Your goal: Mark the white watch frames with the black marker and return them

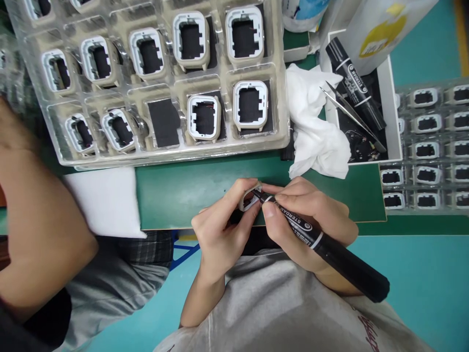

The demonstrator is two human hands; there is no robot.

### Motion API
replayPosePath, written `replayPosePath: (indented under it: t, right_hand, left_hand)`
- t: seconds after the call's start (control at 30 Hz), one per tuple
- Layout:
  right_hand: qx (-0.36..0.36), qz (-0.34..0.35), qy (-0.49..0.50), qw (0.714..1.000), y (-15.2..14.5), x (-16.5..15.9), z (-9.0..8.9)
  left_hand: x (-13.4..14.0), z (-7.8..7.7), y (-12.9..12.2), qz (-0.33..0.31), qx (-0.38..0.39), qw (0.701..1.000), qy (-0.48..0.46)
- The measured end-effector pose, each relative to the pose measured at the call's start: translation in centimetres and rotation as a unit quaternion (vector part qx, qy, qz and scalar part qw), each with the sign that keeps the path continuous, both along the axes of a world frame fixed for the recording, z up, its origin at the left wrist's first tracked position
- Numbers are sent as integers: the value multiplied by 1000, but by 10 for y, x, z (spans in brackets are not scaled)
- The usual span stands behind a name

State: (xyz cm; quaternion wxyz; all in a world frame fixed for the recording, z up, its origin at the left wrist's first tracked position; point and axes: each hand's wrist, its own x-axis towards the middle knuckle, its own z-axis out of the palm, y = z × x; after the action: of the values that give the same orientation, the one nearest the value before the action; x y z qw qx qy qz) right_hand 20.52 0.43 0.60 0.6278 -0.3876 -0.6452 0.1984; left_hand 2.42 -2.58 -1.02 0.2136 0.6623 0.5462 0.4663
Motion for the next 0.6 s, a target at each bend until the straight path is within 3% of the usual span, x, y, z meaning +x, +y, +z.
replayPosePath:
  t: [0.23,0.6]
  right_hand:
    - [0,22,14,1000,-2,4,-5]
    - [-1,29,11,1000,-4,6,0]
  left_hand:
    - [-3,3,1,-4,-29,999,-36]
    - [-6,9,10,-64,-53,987,-135]
